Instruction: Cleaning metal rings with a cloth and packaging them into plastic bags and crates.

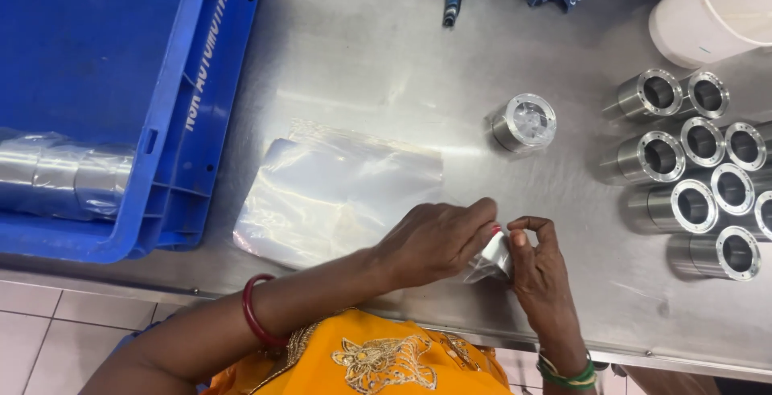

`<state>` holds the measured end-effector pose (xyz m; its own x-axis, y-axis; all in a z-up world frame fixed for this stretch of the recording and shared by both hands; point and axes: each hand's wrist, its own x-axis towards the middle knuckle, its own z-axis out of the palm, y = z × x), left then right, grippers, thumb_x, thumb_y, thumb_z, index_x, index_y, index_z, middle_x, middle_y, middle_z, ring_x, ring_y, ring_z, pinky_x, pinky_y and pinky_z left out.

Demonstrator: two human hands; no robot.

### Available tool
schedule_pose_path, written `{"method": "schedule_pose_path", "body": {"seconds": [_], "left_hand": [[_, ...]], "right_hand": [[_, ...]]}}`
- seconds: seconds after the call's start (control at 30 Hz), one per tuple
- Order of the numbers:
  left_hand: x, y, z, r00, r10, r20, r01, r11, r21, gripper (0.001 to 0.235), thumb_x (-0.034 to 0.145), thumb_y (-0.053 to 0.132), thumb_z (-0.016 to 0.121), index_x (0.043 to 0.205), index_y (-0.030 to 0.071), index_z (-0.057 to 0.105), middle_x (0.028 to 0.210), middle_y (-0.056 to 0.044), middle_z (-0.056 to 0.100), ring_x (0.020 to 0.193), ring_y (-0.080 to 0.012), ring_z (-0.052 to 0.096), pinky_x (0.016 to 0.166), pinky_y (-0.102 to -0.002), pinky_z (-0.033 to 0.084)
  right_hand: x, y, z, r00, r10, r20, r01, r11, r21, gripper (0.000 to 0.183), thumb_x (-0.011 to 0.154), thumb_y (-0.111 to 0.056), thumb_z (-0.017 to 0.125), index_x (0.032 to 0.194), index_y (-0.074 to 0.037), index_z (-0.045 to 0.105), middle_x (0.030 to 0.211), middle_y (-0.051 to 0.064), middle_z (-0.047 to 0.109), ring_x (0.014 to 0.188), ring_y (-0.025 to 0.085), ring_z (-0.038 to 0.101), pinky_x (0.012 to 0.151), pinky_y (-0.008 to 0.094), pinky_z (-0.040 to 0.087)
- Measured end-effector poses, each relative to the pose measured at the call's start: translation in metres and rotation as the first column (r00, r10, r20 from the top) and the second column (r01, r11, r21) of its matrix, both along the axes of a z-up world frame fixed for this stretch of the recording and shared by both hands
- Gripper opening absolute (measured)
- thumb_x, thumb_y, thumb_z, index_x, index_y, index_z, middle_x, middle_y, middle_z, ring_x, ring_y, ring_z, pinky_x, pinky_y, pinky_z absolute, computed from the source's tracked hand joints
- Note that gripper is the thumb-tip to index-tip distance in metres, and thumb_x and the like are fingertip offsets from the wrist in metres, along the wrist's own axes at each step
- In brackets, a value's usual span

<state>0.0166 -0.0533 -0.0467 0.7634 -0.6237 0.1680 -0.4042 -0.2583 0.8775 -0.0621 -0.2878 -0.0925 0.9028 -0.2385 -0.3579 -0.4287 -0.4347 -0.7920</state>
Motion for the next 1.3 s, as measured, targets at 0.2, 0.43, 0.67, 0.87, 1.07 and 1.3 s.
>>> {"method": "schedule_pose_path", "body": {"seconds": [0.2,0.43,0.67,0.87,1.07,1.3], "left_hand": [[0.014,-0.016,0.029,0.983,-0.168,-0.08,0.163,0.985,-0.056,0.025,0.108,0.038,0.04,0.104,0.015,0.048,0.066,-0.004,0.061,0.052,-0.024,0.061,0.051,-0.041,0.049],[0.018,-0.01,0.059,0.689,-0.54,-0.483,0.48,0.84,-0.254,0.042,0.106,0.05,0.039,0.111,0.013,0.058,0.08,-0.005,0.067,0.062,-0.0192,0.064,0.061,-0.043,0.059],[0.012,0.009,-0.016,0.946,-0.262,0.191,0.198,0.933,0.301,0.089,0.062,0.053,0.087,0.133,0.009,0.055,0.118,-0.017,0.06,0.109,-0.0316,0.057,0.086,-0.051,0.051],[0.005,-0.028,-0.01,1.0,-0.03,0.008,0.026,0.946,0.324,0.037,0.087,0.022,0.065,0.117,0.003,0.053,0.096,-0.014,0.067,0.092,-0.0301,0.068,0.086,-0.047,0.057],[-0.021,-0.012,0.038,0.952,-0.045,-0.302,0.141,0.943,0.302,0.071,0.085,0.039,0.073,0.127,-0.01,0.043,0.119,-0.023,0.048,0.086,-0.0329,0.062,0.07,-0.044,0.063],[-0.039,0.038,0.048,0.935,-0.106,-0.339,0.188,0.957,0.219,0.077,0.085,0.04,0.069,0.143,0.004,0.034,0.122,-0.021,0.051,0.098,-0.0327,0.062,0.081,-0.048,0.057]], "right_hand": [[0.009,0.04,0.053,0.834,0.282,0.475,-0.233,0.959,-0.161,0.061,0.077,-0.023,0.082,0.124,0.0,0.053,0.098,0.014,0.057,0.089,0.018,0.06,0.07,0.028,0.055],[-0.016,-0.012,-0.016,0.902,0.22,0.372,-0.315,0.924,0.216,0.026,0.081,0.001,0.082,0.104,0.003,0.07,0.098,0.018,0.075,0.086,0.017,0.075,0.077,0.029,0.062],[-0.015,0.001,-0.02,0.946,0.103,0.309,-0.129,0.989,0.066,0.015,0.083,0.005,0.07,0.096,-0.001,0.07,0.093,0.009,0.074,0.084,0.014,0.066,0.074,0.027,0.054],[-0.01,0.022,0.019,0.882,0.276,0.381,-0.171,0.942,-0.288,0.026,0.08,0.0,0.069,0.105,-0.003,0.078,0.099,0.009,0.057,0.092,0.022,0.059,0.077,0.035,0.052],[-0.017,0.037,0.047,0.886,0.389,0.253,-0.295,0.893,-0.339,0.069,0.068,-0.014,0.08,0.132,0.001,0.06,0.127,0.021,0.043,0.119,0.033,0.05,0.088,0.041,0.052],[0.026,0.023,0.058,0.92,-0.298,0.256,0.258,0.949,0.179,0.044,0.09,-0.012,0.066,0.131,0.0,0.054,0.107,0.013,0.067,0.092,0.02,0.065,0.077,0.029,0.054]]}}
